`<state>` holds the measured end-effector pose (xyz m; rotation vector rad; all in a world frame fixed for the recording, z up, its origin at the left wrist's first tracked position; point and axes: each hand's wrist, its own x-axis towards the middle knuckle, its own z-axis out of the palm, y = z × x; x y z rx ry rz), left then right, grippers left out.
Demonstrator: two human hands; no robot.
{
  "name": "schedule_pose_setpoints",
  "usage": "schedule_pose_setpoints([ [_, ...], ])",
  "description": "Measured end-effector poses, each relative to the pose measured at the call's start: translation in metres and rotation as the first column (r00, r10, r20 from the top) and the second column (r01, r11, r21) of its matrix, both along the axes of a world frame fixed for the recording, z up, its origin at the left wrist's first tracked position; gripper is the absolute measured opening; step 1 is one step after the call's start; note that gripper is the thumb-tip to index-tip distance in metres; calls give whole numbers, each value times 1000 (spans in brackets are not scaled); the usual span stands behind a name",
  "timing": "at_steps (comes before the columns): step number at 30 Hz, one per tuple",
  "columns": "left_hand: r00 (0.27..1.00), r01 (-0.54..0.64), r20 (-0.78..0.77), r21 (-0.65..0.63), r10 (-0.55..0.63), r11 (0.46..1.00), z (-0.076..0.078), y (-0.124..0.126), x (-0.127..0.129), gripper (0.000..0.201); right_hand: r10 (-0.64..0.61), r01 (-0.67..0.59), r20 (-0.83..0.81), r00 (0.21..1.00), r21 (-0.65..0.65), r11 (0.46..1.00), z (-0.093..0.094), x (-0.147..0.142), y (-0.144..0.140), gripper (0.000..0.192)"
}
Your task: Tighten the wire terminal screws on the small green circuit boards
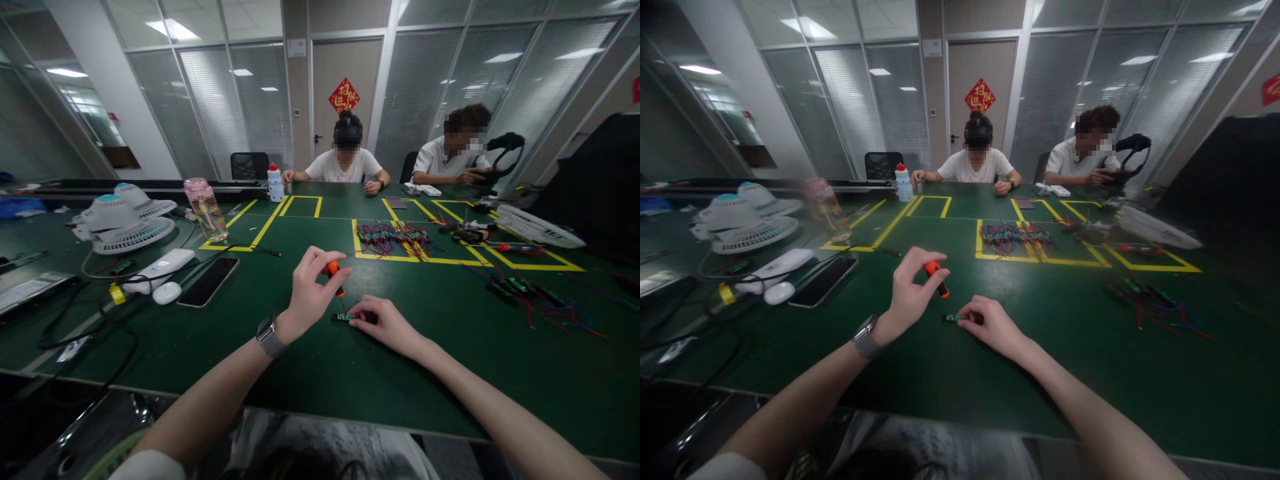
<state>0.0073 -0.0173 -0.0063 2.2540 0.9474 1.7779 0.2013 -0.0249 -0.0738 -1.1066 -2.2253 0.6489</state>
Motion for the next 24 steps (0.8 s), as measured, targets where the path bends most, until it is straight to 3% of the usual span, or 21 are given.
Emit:
schedule_pose_setpoints([
  [5,999,38,29,-9,-38,999,-1,0,0,30,4,-4,-2,1000,-5,1000,0,0,0,10],
  [9,999,30,14,28,-30,999,-1,0,0,23,5,-5,-3,1000,-6,1000,0,-1,0,10],
  [14,997,72,-9,5,-72,997,0,-2,0,31,6,-6,-7,1000,-6,1000,-1,-1,1,10],
  [19,1000,0,-14,9,0,1000,1,-2,1,18,3,-3,-7,1000,0,1000,-1,-1,1,9],
  [24,998,55,-7,-48,-55,997,-1,0,0,32,4,-4,-12,1000,-8,1000,-1,-1,1,10],
])
